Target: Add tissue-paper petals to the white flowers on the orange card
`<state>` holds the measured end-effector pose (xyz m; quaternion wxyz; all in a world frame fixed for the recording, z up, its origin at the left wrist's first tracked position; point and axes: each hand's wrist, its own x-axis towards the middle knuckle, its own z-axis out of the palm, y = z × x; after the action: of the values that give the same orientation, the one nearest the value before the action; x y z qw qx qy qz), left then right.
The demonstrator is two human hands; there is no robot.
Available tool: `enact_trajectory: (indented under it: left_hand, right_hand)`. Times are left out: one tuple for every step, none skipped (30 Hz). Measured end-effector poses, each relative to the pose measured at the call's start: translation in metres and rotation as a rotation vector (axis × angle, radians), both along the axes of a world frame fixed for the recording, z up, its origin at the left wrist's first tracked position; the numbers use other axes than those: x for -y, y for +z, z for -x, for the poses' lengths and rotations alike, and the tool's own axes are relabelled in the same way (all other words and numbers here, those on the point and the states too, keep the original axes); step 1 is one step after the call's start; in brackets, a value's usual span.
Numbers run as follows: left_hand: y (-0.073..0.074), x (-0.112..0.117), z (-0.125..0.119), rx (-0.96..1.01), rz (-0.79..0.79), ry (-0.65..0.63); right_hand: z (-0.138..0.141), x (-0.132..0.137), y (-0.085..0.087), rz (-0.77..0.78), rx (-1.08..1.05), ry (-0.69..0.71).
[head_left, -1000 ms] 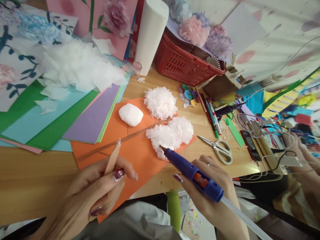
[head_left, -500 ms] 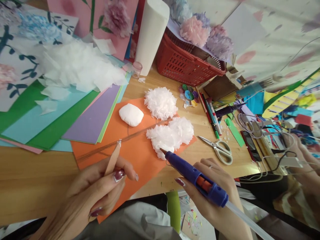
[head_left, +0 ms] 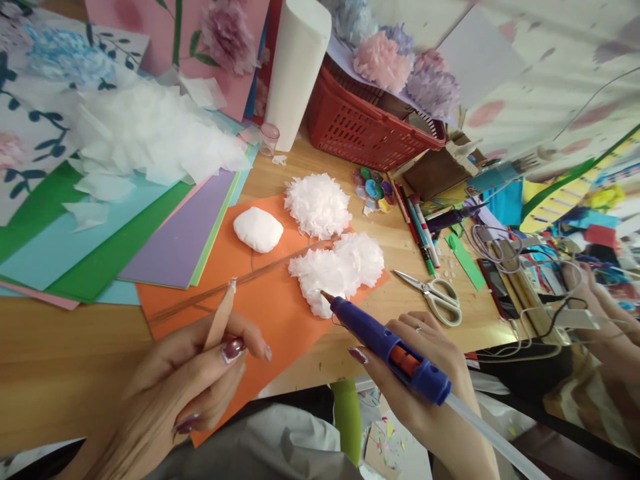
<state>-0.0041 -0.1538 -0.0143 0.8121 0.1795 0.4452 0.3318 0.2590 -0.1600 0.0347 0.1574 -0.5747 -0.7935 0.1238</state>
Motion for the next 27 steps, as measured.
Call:
enact_trajectory:
  left_hand:
    - [-0.0003, 0.0002, 0.0002, -0.003, -0.002, -0.003]
    - [-0.0005, 0.0004, 0.0004, -0.006, -0.002, -0.006]
    - [-0.0007, 0.0006, 0.0006, -0.008, -0.001, -0.011]
    - [-0.0007, 0.0008, 0.0007, -0.008, 0.002, -0.015]
    - [-0.0007, 0.0009, 0.0008, -0.006, 0.006, -0.015]
    - [-0.0007, 0.001, 0.0008, -0.004, 0.007, -0.012]
    - [-0.0007, 0.001, 0.0007, -0.002, 0.008, -0.006]
    - [-0.0008, 0.0009, 0.0006, -0.002, 0.006, -0.001]
    - [-0.0009, 0.0008, 0.0004, -0.001, 0.002, 0.003]
    - [-0.001, 0.0006, 0.0002, 0.001, 0.0, 0.007]
    - [-0.0012, 0.0005, 0.0, 0.005, 0.002, 0.008]
    - [-0.0013, 0.0003, -0.0002, 0.01, 0.008, 0.007]
    - [-0.0014, 0.0003, -0.0005, 0.014, 0.014, 0.007]
    - [-0.0014, 0.0002, -0.0007, 0.016, 0.02, 0.011]
    - [-0.0013, 0.0002, -0.0011, 0.014, 0.022, 0.018]
    - [-0.0012, 0.0002, -0.0014, 0.01, 0.022, 0.029]
    - [-0.001, 0.0002, -0.0016, 0.003, 0.021, 0.037]
    - [-0.0007, 0.0002, -0.0018, -0.005, 0.019, 0.044]
    - [-0.0004, 0.0, -0.0019, -0.012, 0.018, 0.046]
    - [-0.0001, -0.0003, -0.0019, -0.017, 0.018, 0.041]
    - [0.0002, -0.0006, -0.0017, -0.018, 0.018, 0.032]
    - [0.0004, -0.0009, -0.0015, -0.018, 0.017, 0.02]
    - [0.0004, -0.0012, -0.0012, -0.016, 0.014, 0.011]
    - [0.0003, -0.0015, -0.0009, -0.015, 0.011, 0.005]
    - [0.0001, -0.0016, -0.0008, -0.018, 0.009, 0.0]
    - [-0.0001, -0.0017, -0.0007, -0.021, 0.006, -0.001]
    - [-0.0002, -0.0017, -0.0008, -0.025, 0.001, 0.002]
  right_hand:
    - [-0.0002, 0.0003, -0.0008, -0.001, 0.003, -0.017]
    - [-0.0001, 0.0005, -0.0013, -0.007, 0.004, -0.035]
    - [0.0004, 0.0006, -0.0014, -0.013, 0.001, -0.049]
    - [0.0011, 0.0006, -0.0011, -0.017, -0.002, -0.055]
    - [0.002, 0.0006, -0.0004, -0.018, -0.009, -0.051]
    - [0.0028, 0.0004, 0.0004, -0.014, -0.014, -0.042]
    - [0.0036, 0.0001, 0.0011, -0.01, -0.015, -0.037]
    - [0.0042, -0.0002, 0.0015, -0.009, -0.014, -0.036]
    - [0.0045, -0.0006, 0.0016, -0.01, -0.009, -0.037]
    - [0.0045, -0.001, 0.0012, -0.013, -0.003, -0.041]
    - [0.004, -0.0012, 0.0005, -0.022, 0.001, -0.049]
    - [0.0032, -0.0013, -0.0006, -0.029, 0.004, -0.057]
    - [0.002, -0.0011, -0.0018, -0.034, 0.004, -0.062]
    - [0.0005, -0.0008, -0.003, -0.03, 0.004, -0.063]
    - [-0.0011, -0.0002, -0.0042, -0.022, 0.003, -0.07]
    - [-0.0025, 0.0004, -0.0051, -0.014, 0.0, -0.078]
    - [-0.0037, 0.001, -0.0056, -0.002, -0.004, -0.085]
    - [-0.0046, 0.0016, -0.0057, 0.006, -0.011, -0.091]
    - [-0.005, 0.0019, -0.0055, 0.006, -0.02, -0.094]
    - [-0.0049, 0.0021, -0.0049, 0.001, -0.03, -0.096]
    - [-0.0044, 0.0021, -0.0041, -0.008, -0.039, -0.093]
    - [-0.0037, 0.0018, -0.0031, -0.015, -0.046, -0.089]
    - [-0.0028, 0.0015, -0.0023, -0.021, -0.052, -0.087]
    - [-0.0018, 0.001, -0.0017, -0.023, -0.055, -0.083]
    - [-0.0008, 0.0005, -0.0015, -0.021, -0.053, -0.076]
    - [0.0002, 0.0001, -0.0017, -0.015, -0.049, -0.062]
    - [0.0011, -0.0001, -0.0023, -0.008, -0.045, -0.04]
